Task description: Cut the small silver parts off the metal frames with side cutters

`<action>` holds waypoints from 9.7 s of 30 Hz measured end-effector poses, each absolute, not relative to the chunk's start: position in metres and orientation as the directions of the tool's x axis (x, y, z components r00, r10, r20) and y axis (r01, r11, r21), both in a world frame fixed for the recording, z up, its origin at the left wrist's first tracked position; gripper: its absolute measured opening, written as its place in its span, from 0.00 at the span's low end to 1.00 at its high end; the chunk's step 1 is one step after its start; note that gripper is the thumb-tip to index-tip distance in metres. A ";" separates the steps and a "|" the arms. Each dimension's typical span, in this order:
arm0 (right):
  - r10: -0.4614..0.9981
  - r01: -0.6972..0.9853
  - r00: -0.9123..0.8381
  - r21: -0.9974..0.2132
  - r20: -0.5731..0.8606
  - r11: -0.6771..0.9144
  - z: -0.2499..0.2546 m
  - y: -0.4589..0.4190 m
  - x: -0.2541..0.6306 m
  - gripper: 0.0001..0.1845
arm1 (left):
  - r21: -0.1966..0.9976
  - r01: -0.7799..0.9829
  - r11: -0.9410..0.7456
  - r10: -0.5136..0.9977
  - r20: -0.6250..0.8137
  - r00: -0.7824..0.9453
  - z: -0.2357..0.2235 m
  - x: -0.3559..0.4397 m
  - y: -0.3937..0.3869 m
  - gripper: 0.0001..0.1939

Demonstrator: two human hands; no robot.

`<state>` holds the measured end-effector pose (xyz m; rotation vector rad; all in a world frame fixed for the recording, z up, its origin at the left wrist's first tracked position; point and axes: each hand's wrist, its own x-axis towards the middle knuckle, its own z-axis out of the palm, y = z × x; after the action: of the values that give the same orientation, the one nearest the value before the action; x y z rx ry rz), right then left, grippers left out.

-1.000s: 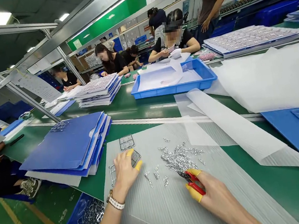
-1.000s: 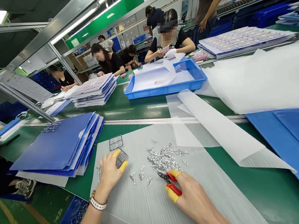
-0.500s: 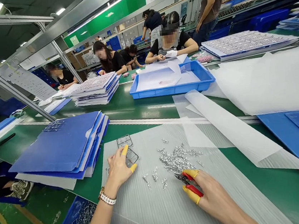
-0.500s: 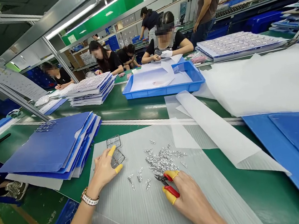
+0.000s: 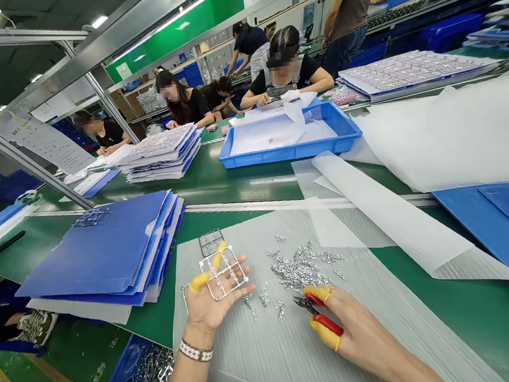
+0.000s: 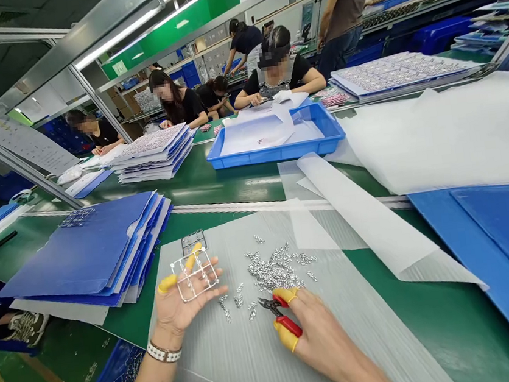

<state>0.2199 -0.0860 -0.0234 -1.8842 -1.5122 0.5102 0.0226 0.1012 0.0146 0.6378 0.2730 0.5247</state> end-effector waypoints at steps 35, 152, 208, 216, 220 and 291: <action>0.984 0.983 0.140 -0.134 0.114 -0.124 0.027 -0.030 0.182 0.13 | 0.650 -0.373 0.662 0.686 -0.323 0.652 -0.012 0.085 0.051 0.37; 0.988 0.986 0.150 -0.074 0.023 -0.148 0.038 -0.031 0.171 0.14 | 0.550 -0.478 0.684 0.715 -0.378 0.588 0.004 0.076 0.060 0.33; 0.975 0.968 0.168 -0.213 0.143 -0.135 0.027 -0.025 0.173 0.12 | 0.677 -0.452 0.581 0.774 -0.285 0.566 -0.007 0.075 0.047 0.34; 0.979 0.967 0.162 -0.220 0.124 -0.132 0.026 -0.025 0.174 0.13 | 0.686 -0.437 0.582 0.771 -0.295 0.564 -0.012 0.074 0.047 0.33; 0.983 0.969 0.159 -0.203 0.092 -0.138 0.033 -0.025 0.174 0.12 | 0.700 -0.427 0.572 0.775 -0.292 0.560 -0.015 0.075 0.047 0.33; 0.992 0.987 0.114 -0.111 -0.054 -0.120 0.037 -0.026 0.164 0.10 | 0.751 -0.431 0.501 0.826 -0.265 0.498 -0.008 0.069 0.058 0.34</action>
<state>0.1640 -0.0255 0.0370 -2.3087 -2.0519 0.1768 0.0693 0.0577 -0.0085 0.6703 0.6745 0.8327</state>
